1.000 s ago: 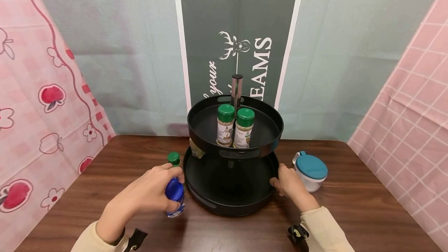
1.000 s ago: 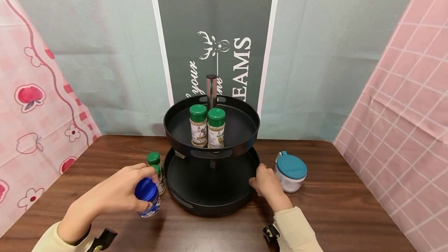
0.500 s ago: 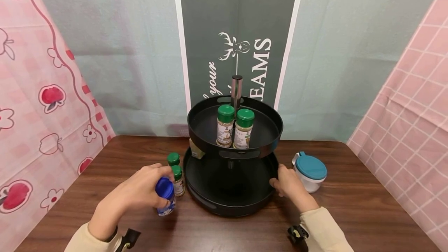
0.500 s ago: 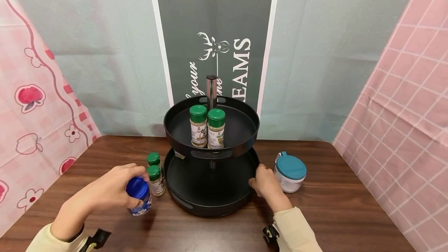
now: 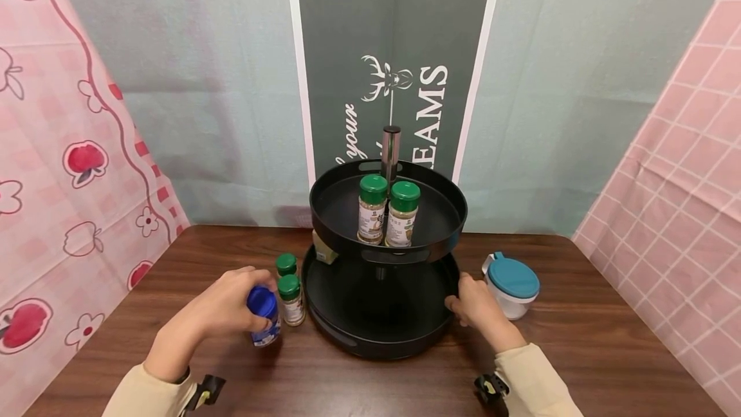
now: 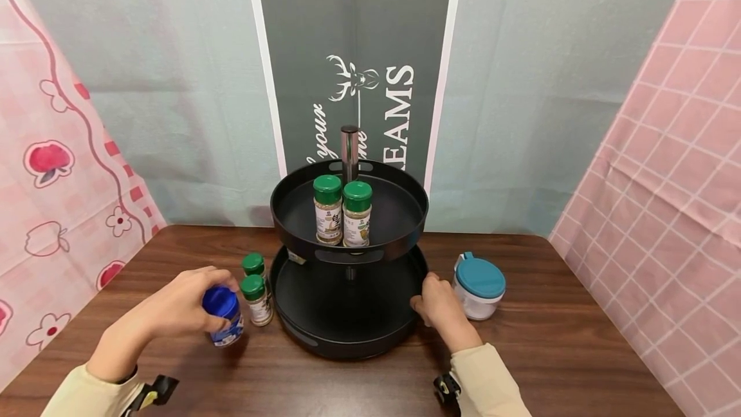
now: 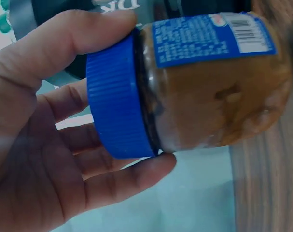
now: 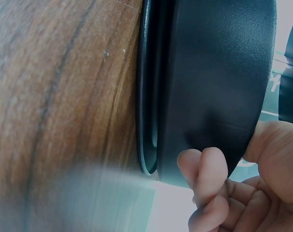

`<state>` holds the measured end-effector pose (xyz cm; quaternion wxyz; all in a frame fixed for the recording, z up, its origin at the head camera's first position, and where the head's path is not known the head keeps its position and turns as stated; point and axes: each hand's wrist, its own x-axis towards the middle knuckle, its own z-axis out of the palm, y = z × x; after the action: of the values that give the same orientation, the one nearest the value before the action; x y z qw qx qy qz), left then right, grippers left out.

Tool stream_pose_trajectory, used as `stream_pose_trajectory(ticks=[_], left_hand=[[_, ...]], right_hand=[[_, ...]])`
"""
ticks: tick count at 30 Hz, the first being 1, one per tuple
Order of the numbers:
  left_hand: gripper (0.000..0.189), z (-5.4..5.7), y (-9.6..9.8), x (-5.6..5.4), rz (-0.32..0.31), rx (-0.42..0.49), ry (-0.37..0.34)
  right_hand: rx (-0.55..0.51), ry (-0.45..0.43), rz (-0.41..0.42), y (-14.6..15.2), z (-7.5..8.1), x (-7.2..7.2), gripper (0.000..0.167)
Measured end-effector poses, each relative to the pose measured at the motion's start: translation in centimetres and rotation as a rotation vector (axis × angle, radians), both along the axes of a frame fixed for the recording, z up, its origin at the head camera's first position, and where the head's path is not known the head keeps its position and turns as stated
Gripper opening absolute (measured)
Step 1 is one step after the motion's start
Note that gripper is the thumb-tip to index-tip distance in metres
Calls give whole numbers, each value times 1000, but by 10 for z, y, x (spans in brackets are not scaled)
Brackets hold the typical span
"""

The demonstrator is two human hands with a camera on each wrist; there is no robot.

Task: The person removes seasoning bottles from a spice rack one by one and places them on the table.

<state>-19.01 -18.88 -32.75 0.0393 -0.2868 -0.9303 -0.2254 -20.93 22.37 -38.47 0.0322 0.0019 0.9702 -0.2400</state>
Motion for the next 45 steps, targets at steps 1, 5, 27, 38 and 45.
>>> stream_pose_trajectory(ticks=[1, 5, 27, 38, 45], left_hand=[[39, -1, -1, -2, 11, 0, 5], [40, -6, -6, -6, 51, 12, 3], [41, -34, -20, -35, 108, 27, 118], [41, -40, -20, -36, 140, 45, 55], [43, -41, -20, -36, 148, 49, 31]], right_hand=[[2, 1, 1, 0, 0, 0, 60], [3, 12, 13, 0, 1, 1, 58], [-13, 26, 19, 1, 1, 3, 57], [-23, 52, 28, -1, 0, 3, 57], [-8, 33, 7, -1, 0, 3, 57]])
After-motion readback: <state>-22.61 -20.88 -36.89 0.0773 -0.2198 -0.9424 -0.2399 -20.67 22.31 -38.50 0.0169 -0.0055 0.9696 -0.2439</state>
